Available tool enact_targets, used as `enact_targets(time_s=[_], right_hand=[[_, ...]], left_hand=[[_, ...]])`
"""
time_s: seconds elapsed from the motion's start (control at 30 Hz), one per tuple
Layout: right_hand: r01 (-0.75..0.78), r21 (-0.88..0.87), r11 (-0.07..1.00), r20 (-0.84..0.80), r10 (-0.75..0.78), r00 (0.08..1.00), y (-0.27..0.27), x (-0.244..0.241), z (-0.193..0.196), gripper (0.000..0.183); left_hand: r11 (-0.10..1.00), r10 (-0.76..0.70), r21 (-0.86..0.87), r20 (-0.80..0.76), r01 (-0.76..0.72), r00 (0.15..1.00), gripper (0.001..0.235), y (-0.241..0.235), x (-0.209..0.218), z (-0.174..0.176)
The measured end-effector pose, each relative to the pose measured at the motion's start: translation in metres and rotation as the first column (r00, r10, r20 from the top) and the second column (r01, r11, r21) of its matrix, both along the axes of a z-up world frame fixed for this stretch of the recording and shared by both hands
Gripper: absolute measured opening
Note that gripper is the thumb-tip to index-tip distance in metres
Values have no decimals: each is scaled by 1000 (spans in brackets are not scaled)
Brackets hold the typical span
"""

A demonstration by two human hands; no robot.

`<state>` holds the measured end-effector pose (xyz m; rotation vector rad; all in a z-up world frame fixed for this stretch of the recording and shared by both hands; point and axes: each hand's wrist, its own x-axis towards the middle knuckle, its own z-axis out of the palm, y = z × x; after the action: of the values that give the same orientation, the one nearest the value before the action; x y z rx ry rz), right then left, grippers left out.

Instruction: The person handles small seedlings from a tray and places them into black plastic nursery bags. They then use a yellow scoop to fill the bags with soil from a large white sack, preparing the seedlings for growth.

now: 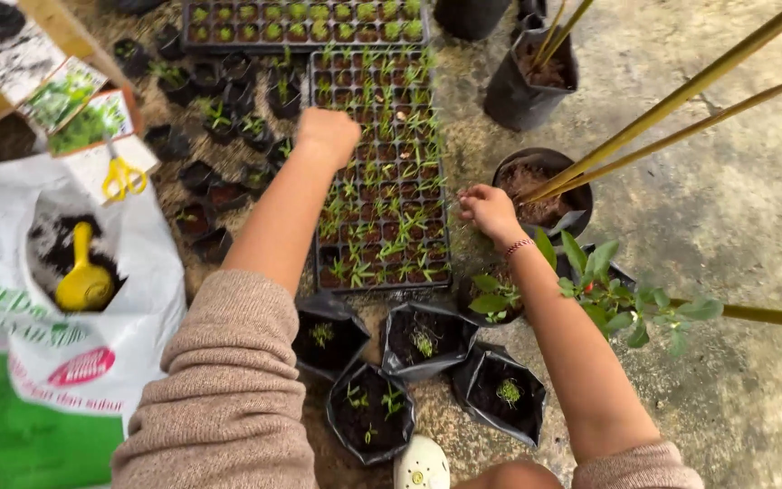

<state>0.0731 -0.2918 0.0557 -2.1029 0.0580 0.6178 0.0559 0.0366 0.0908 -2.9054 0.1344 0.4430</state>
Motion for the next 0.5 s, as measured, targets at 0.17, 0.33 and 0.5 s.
enact_targets(time_s=[0.17, 0.33, 0.5], right_hand=[[-100, -176, 979, 51, 111, 993, 11, 27, -11, 26], [-194, -344, 919, 100, 241, 965, 40, 47, -29, 30], [-128, -362, 923, 179, 204, 963, 66, 45, -32, 29]], left_hand=[[1000, 16, -2, -27, -16, 1000, 21, 43, 25, -41], [997, 43, 62, 38, -45, 998, 17, 64, 31, -39], [998, 49, -49, 278, -37, 959, 15, 70, 35, -25]])
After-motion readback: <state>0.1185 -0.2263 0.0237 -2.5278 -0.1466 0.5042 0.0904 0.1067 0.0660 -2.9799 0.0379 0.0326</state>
